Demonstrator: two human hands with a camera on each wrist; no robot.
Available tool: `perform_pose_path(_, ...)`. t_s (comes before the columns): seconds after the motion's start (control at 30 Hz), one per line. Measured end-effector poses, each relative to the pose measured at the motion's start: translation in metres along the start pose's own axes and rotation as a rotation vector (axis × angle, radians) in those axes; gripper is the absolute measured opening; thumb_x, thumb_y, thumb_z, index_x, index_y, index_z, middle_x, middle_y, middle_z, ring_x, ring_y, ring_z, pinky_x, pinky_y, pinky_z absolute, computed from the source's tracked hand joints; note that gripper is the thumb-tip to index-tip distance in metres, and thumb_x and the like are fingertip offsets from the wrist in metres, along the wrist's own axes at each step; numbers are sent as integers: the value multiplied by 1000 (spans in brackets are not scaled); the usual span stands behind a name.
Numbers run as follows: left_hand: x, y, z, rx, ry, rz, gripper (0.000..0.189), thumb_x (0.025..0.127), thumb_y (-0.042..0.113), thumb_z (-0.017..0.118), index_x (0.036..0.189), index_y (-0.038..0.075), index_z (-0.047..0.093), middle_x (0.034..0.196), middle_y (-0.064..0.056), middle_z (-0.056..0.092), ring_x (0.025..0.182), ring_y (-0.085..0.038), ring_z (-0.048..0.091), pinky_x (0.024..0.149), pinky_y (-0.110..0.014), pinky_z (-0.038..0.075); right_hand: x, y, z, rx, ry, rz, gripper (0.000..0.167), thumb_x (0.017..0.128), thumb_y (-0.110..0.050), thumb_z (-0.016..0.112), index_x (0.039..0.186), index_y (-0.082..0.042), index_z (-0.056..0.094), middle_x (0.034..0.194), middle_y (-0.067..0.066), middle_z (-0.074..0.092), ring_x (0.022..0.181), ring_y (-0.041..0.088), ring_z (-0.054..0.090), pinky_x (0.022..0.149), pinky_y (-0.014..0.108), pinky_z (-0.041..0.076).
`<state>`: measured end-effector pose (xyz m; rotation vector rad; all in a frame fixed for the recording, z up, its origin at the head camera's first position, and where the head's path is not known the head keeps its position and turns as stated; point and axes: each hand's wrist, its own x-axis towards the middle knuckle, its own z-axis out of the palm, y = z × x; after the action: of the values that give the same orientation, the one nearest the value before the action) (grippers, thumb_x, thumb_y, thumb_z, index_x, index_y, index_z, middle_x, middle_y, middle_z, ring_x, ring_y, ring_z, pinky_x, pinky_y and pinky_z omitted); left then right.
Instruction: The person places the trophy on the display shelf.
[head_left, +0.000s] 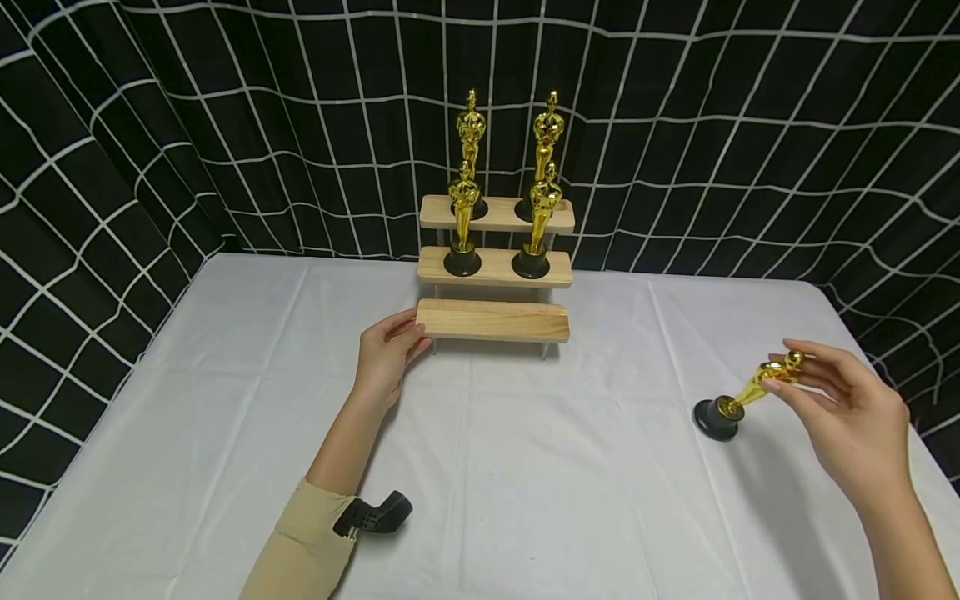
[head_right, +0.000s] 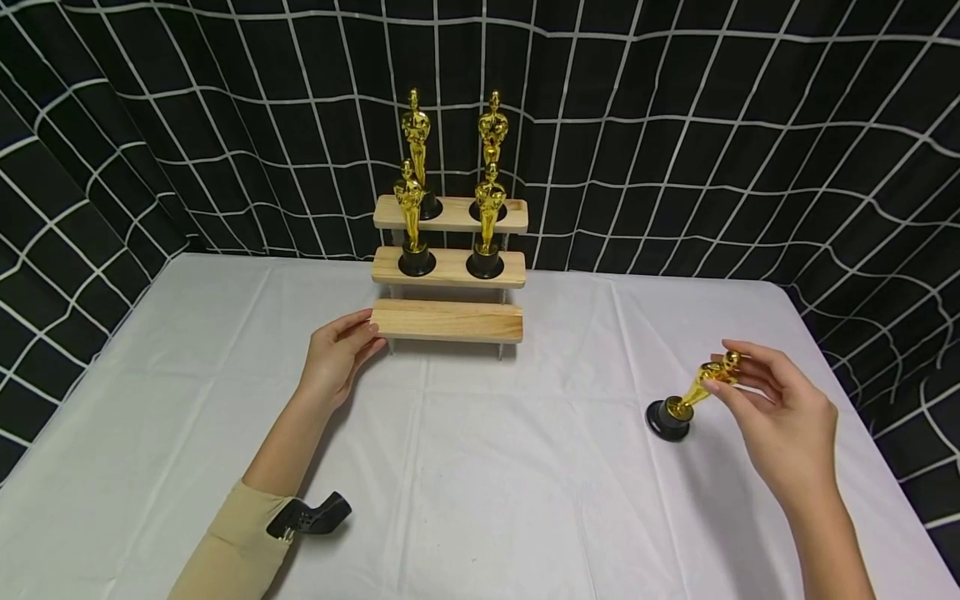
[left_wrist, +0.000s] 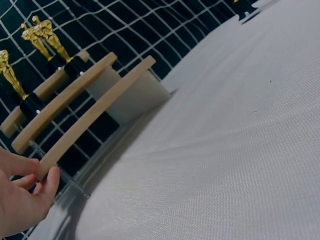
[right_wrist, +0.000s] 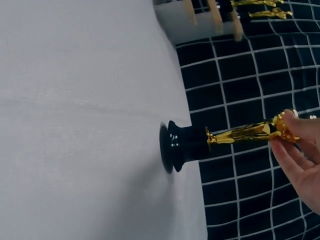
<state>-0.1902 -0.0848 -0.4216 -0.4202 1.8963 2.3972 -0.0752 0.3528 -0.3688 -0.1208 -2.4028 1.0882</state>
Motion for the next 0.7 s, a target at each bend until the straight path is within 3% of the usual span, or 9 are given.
perform_pose_path(0.7,-2,2,1,-3,3,-6,41,105,-5,59,145,-9,55,129,-21,58,97,-14,67,91,-16,64,19,-33,20,44,-60,-79,49,86,16,79,132,5,66,104,-34,63,98,-15,63,82,-1,55)
